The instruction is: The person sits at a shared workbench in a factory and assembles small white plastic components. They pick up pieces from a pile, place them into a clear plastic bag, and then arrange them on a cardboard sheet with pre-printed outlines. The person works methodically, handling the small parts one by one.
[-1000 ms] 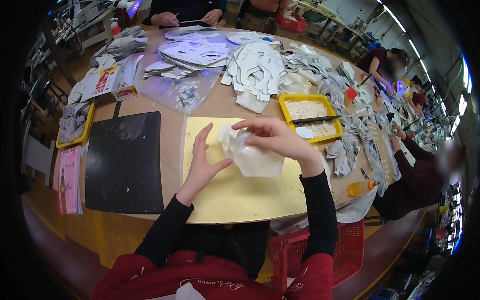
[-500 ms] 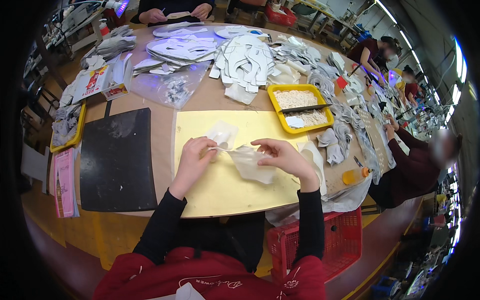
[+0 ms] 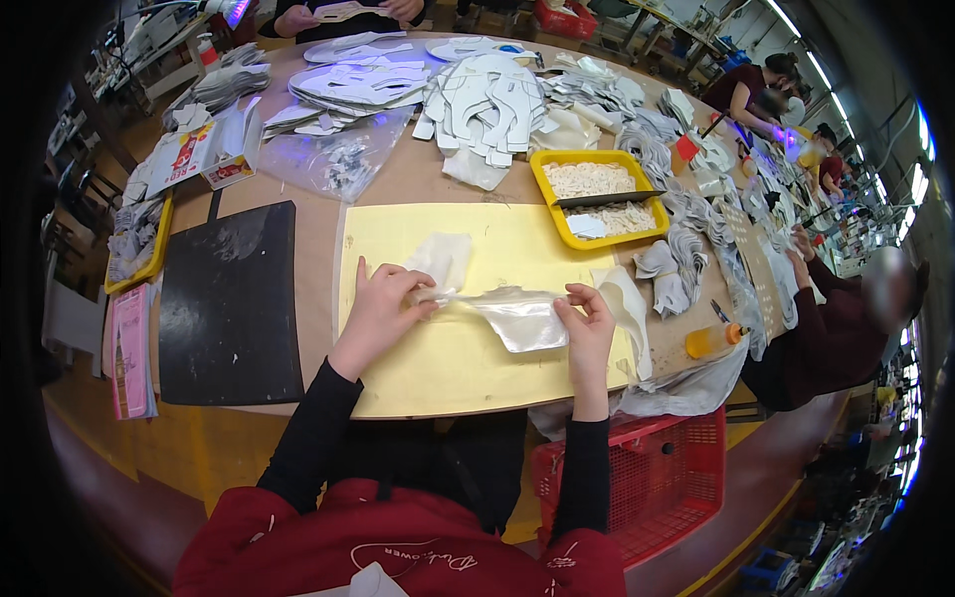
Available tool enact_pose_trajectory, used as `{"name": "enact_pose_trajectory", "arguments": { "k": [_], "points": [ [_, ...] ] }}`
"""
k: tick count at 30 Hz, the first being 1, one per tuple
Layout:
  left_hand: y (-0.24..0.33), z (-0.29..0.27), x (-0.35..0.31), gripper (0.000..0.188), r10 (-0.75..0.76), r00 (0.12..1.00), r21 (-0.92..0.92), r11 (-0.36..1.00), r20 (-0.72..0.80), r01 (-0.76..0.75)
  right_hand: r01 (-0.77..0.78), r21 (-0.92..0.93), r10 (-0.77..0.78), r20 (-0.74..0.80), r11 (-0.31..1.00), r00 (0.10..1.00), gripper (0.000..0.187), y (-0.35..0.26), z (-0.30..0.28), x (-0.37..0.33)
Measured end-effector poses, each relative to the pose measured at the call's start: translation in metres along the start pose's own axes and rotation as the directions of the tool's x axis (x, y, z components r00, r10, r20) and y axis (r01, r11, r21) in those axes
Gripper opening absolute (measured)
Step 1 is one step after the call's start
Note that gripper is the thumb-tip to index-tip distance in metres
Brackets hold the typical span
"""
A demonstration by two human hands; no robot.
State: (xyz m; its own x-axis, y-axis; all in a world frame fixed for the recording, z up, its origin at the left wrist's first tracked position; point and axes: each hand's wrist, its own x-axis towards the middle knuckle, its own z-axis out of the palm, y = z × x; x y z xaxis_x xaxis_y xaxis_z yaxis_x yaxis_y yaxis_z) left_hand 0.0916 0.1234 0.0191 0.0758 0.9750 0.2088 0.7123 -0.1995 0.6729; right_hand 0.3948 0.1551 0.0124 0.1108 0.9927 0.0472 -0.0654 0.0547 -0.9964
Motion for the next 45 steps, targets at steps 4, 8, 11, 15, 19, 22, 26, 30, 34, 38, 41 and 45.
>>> {"name": "enact_pose_trajectory", "arguments": {
  "k": [4,8,11,15,19,22,26,30,34,38,41,45],
  "points": [
    [-0.001,-0.004,0.001,0.027,-0.067,0.997,-0.026,0.997,0.048,0.068,0.001,-0.034,-0.005,-0.095,0.999,0.995,0.024,0.015,-0.004,-0.006],
    [0.002,-0.009,0.001,0.028,-0.083,0.993,-0.024,0.996,0.085,0.086,0.005,0.027,0.0,-0.151,1.0,0.989,0.022,0.026,-0.008,-0.012],
    [0.002,-0.011,0.002,0.029,-0.06,0.992,-0.051,0.996,0.114,0.066,0.053,0.077,-0.036,-0.212,0.996,0.977,0.02,0.03,-0.01,-0.012],
    [-0.002,-0.011,0.002,0.027,-0.023,0.991,-0.098,0.995,0.131,0.036,0.105,0.136,-0.058,-0.316,0.985,0.947,0.019,0.031,-0.012,-0.012],
    [-0.005,-0.008,0.004,0.024,-0.006,0.991,-0.099,0.995,0.132,0.019,0.133,0.137,-0.072,-0.377,0.982,0.923,0.02,0.033,-0.014,-0.014],
    [-0.004,-0.007,0.004,0.024,0.007,0.996,-0.06,0.998,0.092,-0.002,0.145,0.118,-0.088,-0.393,0.982,0.915,0.021,0.033,-0.014,-0.014],
    [-0.001,-0.005,0.003,0.022,0.05,0.995,-0.003,0.999,0.085,-0.05,0.192,-0.053,-0.198,-0.376,0.98,0.905,0.023,0.023,-0.007,-0.017],
    [0.001,-0.002,0.002,0.016,0.089,0.992,0.065,0.993,0.085,-0.095,0.433,-0.61,-0.635,-0.152,0.663,0.758,0.026,0.001,0.015,-0.03],
    [-0.001,0.001,0.001,0.008,0.148,0.988,0.057,0.987,0.045,-0.151,0.553,-0.44,-0.508,0.227,0.708,0.831,0.023,-0.008,0.058,-0.038],
    [-0.004,-0.002,0.004,0.007,0.19,0.982,0.022,0.981,0.015,-0.19,0.648,-0.525,-0.483,0.432,0.552,0.762,0.022,0.001,0.094,-0.037],
    [-0.003,-0.003,0.006,0.009,0.214,0.977,-0.003,0.977,0.022,-0.214,0.669,-0.557,-0.514,0.435,0.492,0.739,0.024,0.008,0.102,-0.039],
    [0.002,-0.001,0.004,0.012,0.253,0.967,-0.029,0.967,0.002,-0.253,0.597,-0.592,-0.469,0.376,0.542,0.799,0.026,0.01,0.096,-0.045]
  ]
}}
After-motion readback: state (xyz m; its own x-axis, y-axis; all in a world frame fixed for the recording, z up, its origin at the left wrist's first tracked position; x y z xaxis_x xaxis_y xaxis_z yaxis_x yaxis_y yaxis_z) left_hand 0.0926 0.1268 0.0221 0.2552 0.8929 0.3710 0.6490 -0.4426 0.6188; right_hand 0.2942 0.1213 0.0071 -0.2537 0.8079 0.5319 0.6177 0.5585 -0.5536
